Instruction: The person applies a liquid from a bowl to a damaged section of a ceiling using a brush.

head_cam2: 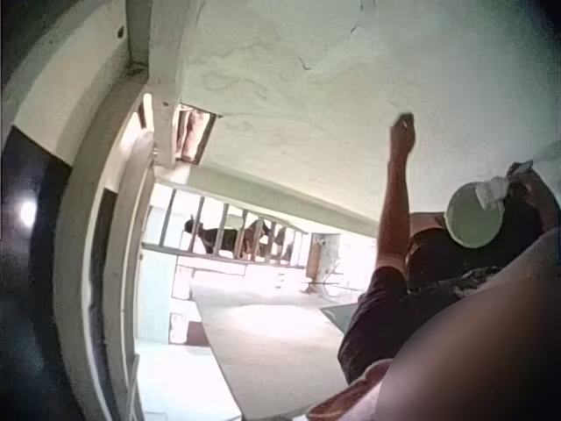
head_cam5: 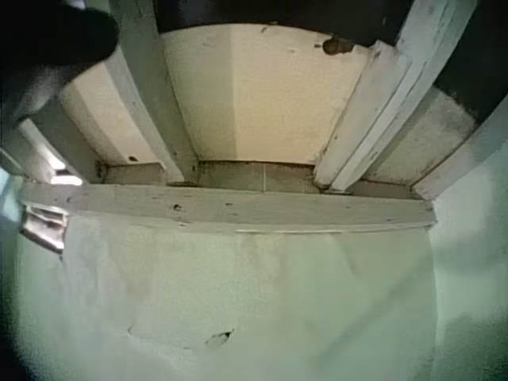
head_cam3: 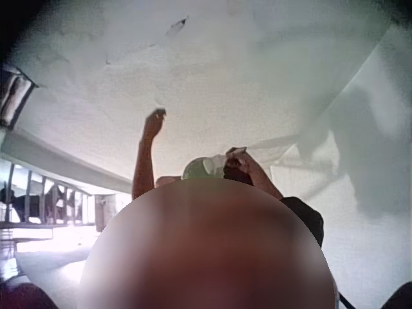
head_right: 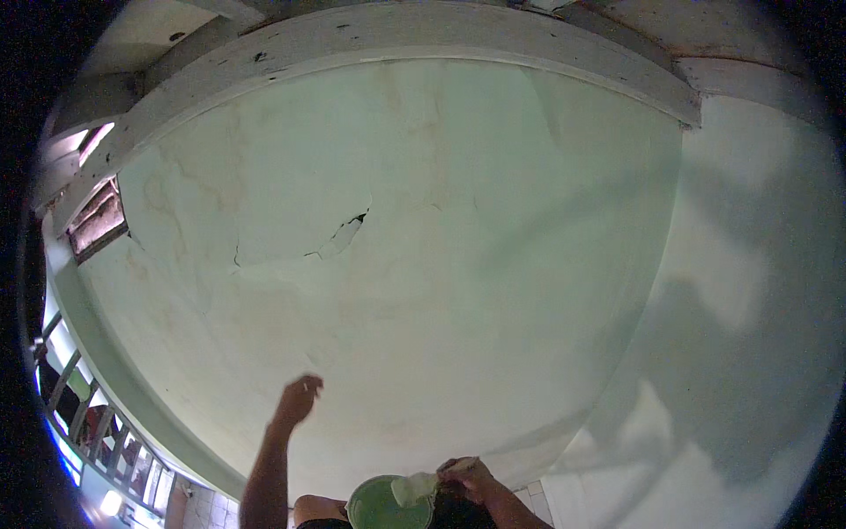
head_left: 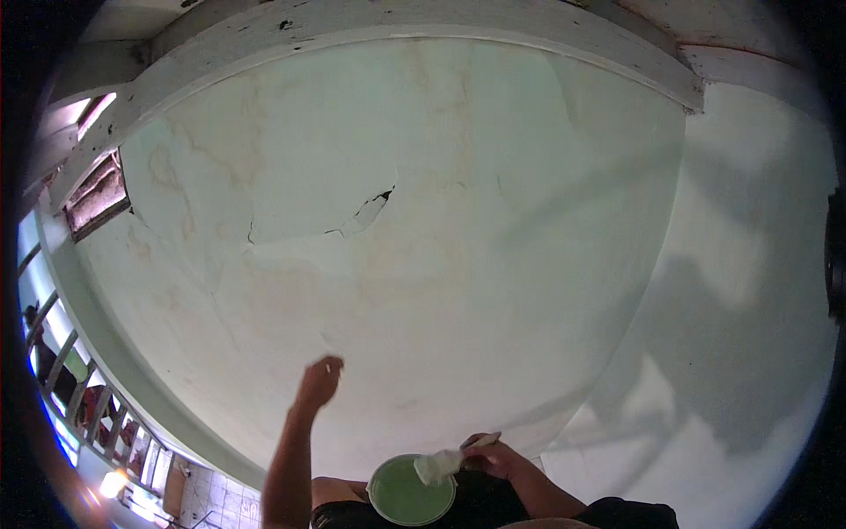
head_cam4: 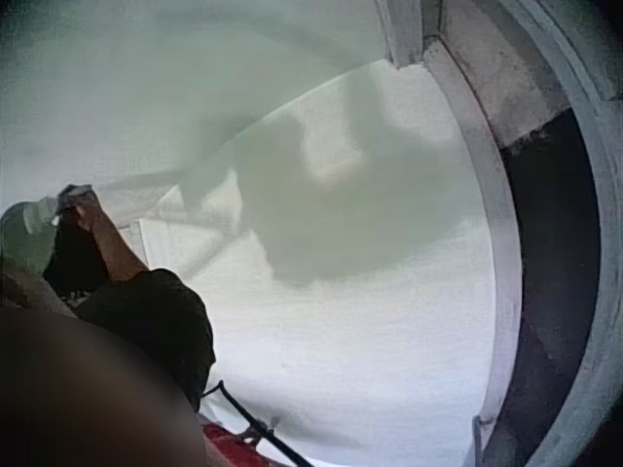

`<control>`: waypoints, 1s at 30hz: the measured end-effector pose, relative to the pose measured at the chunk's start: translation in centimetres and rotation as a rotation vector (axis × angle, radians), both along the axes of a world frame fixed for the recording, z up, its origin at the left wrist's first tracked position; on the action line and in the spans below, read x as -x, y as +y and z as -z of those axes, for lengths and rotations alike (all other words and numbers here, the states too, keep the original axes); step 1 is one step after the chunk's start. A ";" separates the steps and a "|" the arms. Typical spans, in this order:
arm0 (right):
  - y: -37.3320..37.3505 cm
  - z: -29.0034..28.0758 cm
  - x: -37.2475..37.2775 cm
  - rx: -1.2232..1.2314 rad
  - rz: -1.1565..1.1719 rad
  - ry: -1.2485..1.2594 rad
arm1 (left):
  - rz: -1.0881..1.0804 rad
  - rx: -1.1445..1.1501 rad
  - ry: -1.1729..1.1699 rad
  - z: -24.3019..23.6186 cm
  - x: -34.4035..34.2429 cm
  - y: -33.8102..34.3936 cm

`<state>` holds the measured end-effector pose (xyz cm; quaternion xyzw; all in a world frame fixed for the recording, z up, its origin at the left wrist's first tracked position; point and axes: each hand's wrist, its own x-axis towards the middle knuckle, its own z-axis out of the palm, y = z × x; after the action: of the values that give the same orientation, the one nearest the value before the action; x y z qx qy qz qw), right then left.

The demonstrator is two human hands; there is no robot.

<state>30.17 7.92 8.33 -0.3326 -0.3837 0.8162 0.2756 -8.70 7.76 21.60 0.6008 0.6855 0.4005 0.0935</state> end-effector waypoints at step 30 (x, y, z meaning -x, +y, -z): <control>24.5 -49.3 13.8 -1.391 1.101 0.936 | -0.475 -0.613 0.949 -39.1 -1.3 16.6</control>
<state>16.34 32.43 57.65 0.1259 -0.4211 0.2178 0.8714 -7.41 24.37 60.68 0.5438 0.6210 0.2784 -0.4909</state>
